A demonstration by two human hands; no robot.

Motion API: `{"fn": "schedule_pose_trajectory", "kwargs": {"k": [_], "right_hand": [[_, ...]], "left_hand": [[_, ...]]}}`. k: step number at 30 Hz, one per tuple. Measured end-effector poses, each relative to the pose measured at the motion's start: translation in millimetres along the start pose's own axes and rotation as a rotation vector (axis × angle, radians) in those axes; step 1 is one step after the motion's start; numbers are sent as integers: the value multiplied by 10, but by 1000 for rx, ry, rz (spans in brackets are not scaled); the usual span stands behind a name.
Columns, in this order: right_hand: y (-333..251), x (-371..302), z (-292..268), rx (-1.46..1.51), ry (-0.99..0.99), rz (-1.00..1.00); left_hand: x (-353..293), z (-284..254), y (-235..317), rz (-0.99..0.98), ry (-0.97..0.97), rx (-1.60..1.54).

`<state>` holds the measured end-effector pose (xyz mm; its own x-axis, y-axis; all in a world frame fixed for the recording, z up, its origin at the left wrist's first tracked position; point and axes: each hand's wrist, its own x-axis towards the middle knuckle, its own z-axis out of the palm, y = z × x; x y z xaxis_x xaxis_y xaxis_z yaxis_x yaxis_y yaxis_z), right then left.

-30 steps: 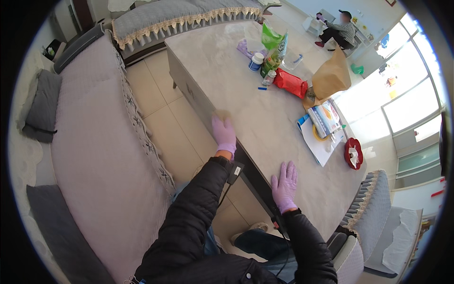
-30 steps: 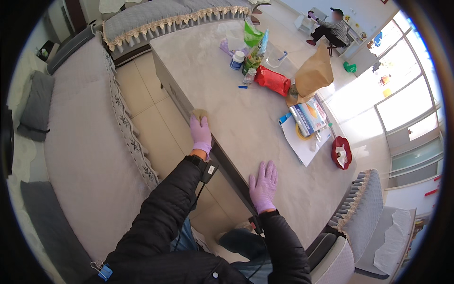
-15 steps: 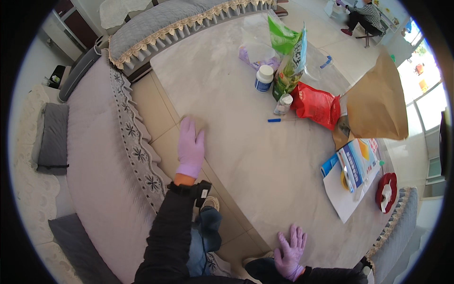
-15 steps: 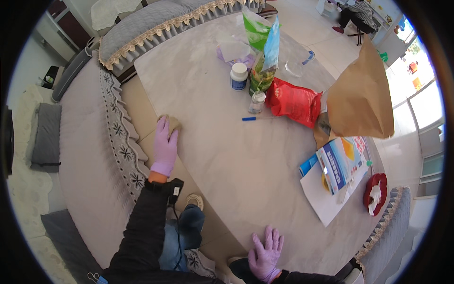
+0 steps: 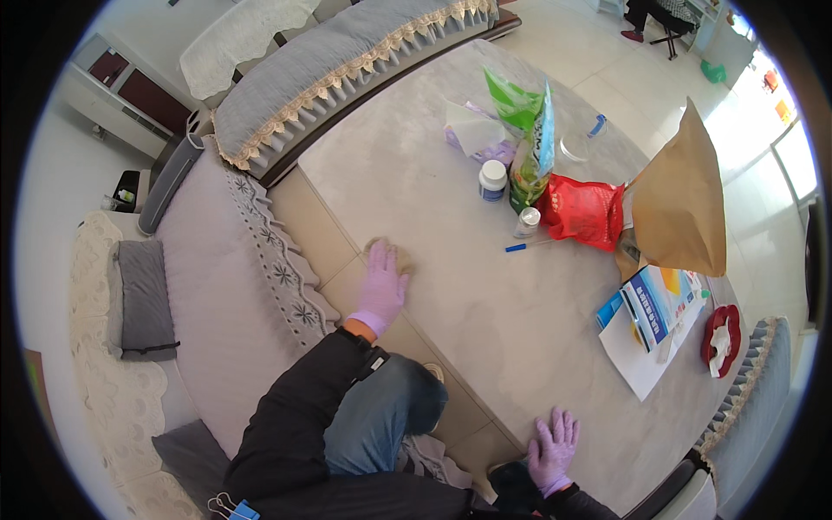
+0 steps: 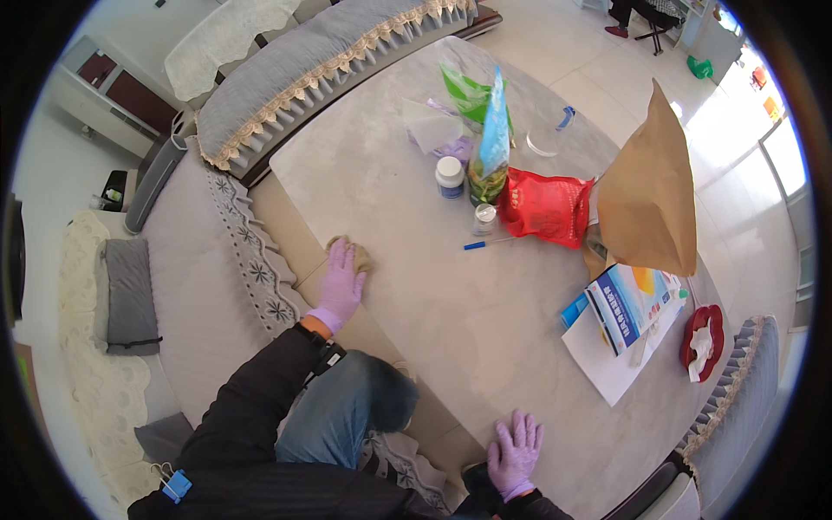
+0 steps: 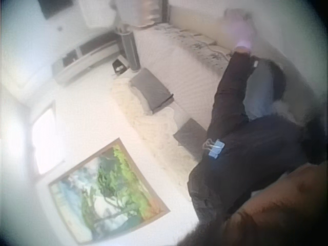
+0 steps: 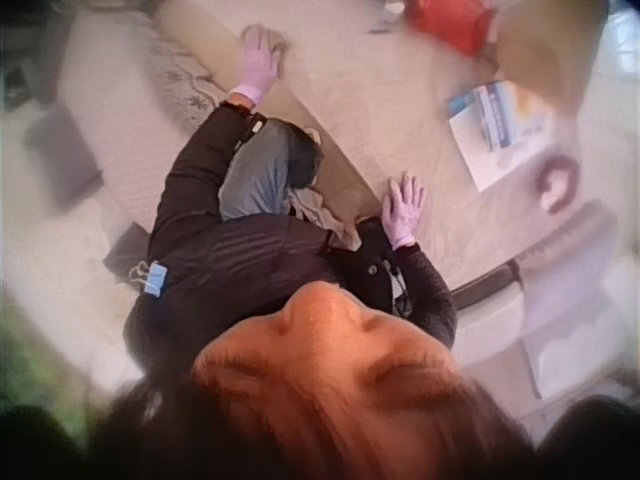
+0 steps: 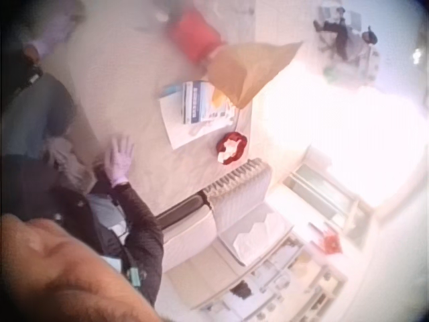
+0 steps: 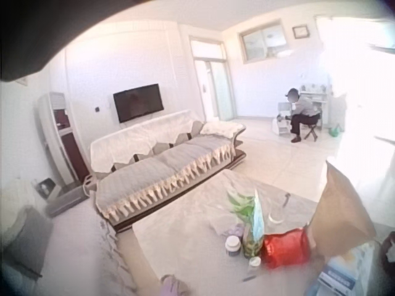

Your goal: The person wipes the surface of a rectangular table with a cloth while wearing pink gloves. They move items such as a red bowl, papers, and a book aside to reach different areas, then wipe the tabletop and edges systematically.

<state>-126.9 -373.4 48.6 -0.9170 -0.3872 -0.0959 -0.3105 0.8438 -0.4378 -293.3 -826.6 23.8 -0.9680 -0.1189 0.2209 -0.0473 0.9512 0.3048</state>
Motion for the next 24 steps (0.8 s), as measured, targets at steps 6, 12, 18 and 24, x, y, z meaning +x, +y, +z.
{"fn": "schedule_pose_trajectory", "kwargs": {"k": [6,12,18,24], "right_hand": [[-182,-28,68,-102,93,-33],[-627,18,129,-305,-28,148],[-1068,259,175,-403,-150,396],[-1263,439,203,-484,-203,574]], "left_hand": [[-5,20,-191,118,47,-93],[-128,-10,-308,118,81,-155],[-164,-212,-586,215,7,-202],[-27,-295,-845,69,-14,-160]]}}
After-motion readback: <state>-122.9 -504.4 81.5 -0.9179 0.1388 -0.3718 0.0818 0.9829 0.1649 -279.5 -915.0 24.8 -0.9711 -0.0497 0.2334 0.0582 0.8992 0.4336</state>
